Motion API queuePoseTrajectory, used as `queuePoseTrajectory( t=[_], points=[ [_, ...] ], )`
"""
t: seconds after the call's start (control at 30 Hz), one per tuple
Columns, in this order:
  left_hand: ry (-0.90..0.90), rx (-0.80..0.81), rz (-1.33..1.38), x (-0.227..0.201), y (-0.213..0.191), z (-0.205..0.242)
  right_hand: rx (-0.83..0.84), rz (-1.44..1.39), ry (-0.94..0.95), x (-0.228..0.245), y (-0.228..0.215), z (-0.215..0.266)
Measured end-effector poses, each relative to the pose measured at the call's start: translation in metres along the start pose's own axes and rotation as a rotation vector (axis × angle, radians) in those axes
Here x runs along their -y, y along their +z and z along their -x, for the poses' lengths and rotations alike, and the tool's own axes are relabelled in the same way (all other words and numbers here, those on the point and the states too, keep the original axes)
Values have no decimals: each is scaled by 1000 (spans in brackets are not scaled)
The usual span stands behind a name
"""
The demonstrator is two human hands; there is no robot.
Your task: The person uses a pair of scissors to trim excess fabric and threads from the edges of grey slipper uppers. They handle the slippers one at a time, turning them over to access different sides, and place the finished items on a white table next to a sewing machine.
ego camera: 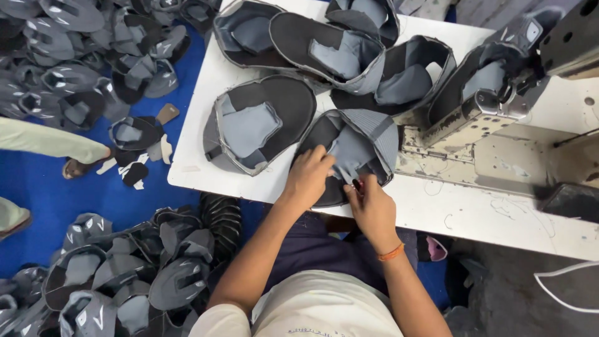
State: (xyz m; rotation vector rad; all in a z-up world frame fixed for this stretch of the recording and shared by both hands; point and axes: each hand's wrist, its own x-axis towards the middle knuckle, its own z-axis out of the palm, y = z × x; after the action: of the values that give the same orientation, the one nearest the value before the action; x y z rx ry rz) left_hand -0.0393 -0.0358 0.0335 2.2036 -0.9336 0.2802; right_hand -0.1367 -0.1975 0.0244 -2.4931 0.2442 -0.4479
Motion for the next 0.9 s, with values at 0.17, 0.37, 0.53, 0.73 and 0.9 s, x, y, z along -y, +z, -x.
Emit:
queuePoseTrajectory(
  t=[0.17,0.37,0.53,0.73,0.9],
  points=[
    [-87,4,148,17,15,8,121,77,-49,2,-7,-6],
    [-349,24,292,24,32,1,200,104,-105,2,-11,-9],
    [-406,32,314,22,34,0,203,108,-105,3,-10,-13],
    [-343,72,622,39,31,8,256,174,-46,0,-10,-15],
    [-385,-183,770,39,32,12,192,-60,-14,1,-12,-22]
  ],
)
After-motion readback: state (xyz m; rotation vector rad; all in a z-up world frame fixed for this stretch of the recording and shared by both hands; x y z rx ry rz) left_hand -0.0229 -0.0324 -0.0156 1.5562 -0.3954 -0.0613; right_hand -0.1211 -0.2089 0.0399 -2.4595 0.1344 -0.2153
